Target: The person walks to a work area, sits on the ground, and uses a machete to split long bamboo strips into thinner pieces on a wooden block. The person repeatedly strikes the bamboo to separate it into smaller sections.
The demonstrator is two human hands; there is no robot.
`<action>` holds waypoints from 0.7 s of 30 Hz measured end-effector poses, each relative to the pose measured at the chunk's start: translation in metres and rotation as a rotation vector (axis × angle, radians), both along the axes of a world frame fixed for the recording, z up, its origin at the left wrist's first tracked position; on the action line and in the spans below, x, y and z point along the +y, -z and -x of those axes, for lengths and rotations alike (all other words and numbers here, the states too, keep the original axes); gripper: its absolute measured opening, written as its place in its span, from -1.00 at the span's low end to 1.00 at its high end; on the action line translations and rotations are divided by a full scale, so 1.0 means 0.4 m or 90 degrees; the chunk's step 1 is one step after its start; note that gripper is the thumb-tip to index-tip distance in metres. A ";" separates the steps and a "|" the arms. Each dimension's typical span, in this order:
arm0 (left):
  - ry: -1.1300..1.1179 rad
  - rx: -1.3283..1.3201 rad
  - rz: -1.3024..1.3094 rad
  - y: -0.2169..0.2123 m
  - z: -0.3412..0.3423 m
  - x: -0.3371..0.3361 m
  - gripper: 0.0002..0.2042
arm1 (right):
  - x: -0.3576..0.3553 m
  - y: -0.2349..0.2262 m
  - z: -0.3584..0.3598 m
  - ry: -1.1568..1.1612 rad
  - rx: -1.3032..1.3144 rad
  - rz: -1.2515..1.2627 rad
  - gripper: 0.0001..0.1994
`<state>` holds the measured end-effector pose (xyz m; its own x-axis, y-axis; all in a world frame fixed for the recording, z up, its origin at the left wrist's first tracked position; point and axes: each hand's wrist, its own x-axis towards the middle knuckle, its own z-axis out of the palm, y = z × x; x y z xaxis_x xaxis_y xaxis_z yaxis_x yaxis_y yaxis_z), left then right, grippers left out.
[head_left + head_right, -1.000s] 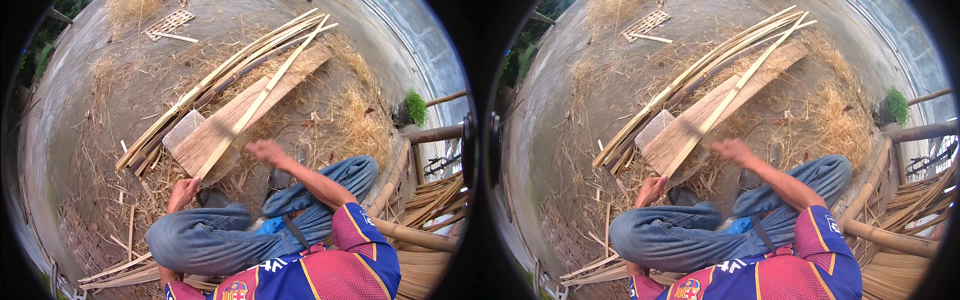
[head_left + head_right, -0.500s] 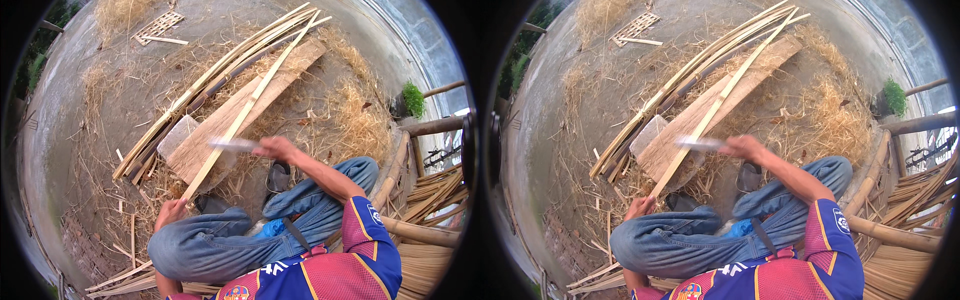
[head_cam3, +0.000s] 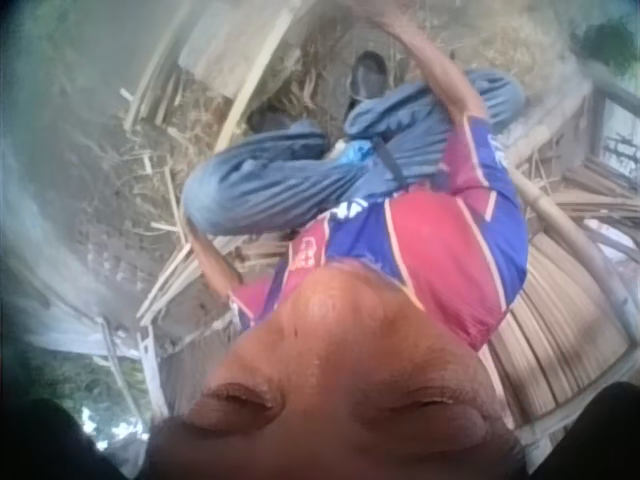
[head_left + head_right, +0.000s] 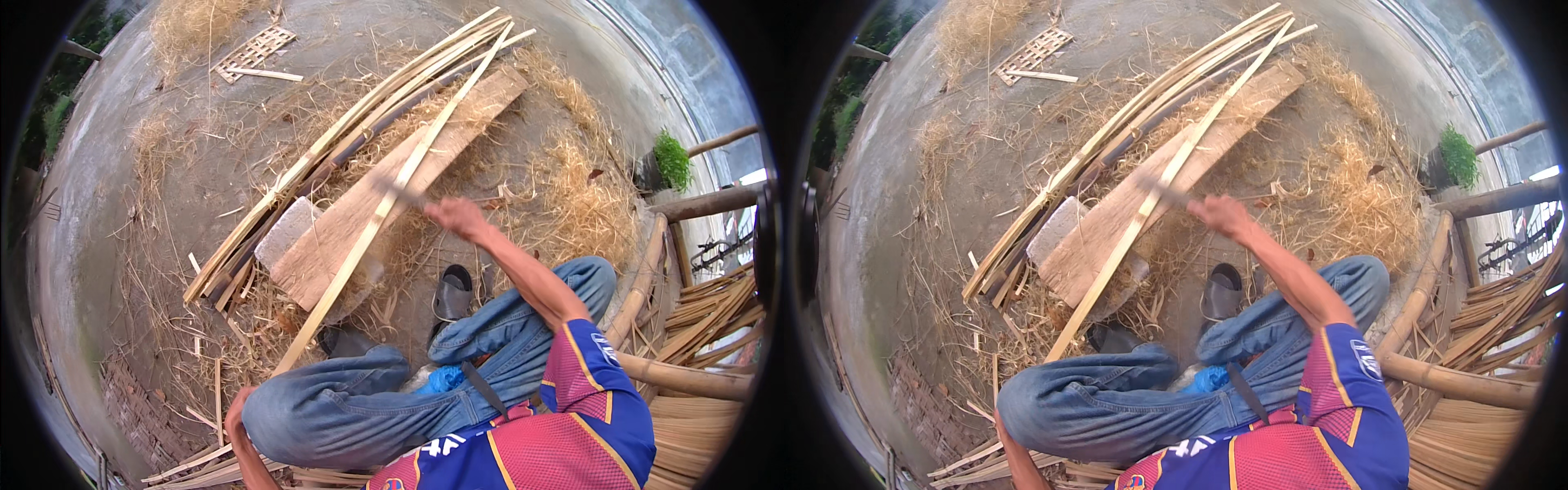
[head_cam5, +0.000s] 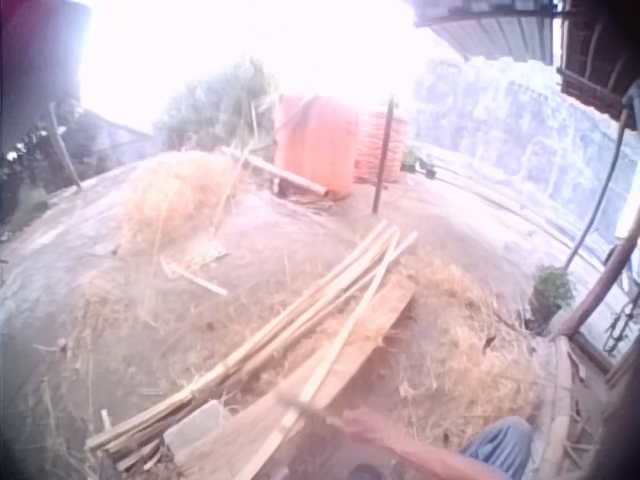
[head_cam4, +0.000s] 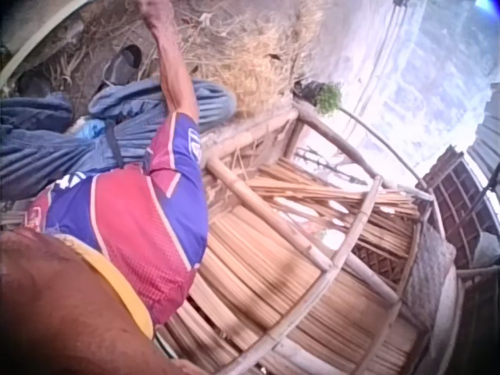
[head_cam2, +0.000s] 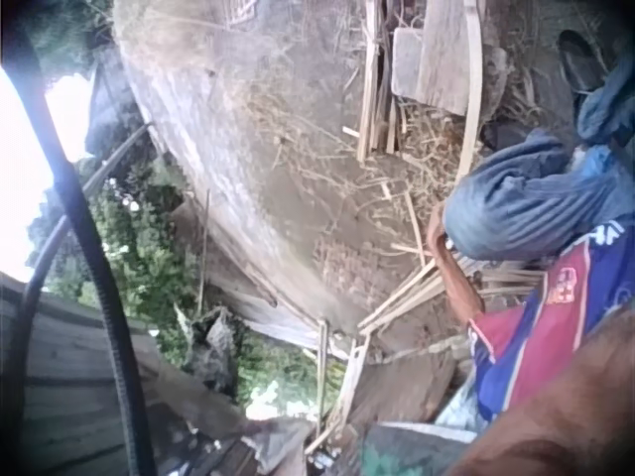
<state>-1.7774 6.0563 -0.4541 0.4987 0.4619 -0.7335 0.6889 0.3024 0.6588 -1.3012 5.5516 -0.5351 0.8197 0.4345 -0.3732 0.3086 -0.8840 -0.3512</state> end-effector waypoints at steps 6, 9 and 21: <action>0.363 0.234 0.027 -0.126 -0.050 0.068 -0.73 | -0.065 -0.015 -0.068 0.127 0.001 0.043 -0.25; 0.375 0.322 0.030 -0.141 -0.068 0.054 -0.66 | -0.005 0.030 -0.042 0.037 -0.072 0.000 -0.24; 0.352 0.345 0.209 -0.097 0.152 0.202 -0.51 | -0.051 0.033 -0.109 0.181 -0.075 0.013 -0.28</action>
<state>-1.8383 6.1373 -0.4153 0.1309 -0.0244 -0.9911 0.9898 -0.0525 0.1321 -1.2577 5.5310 -0.5483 0.9456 0.1744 -0.2745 0.0853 -0.9475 -0.3083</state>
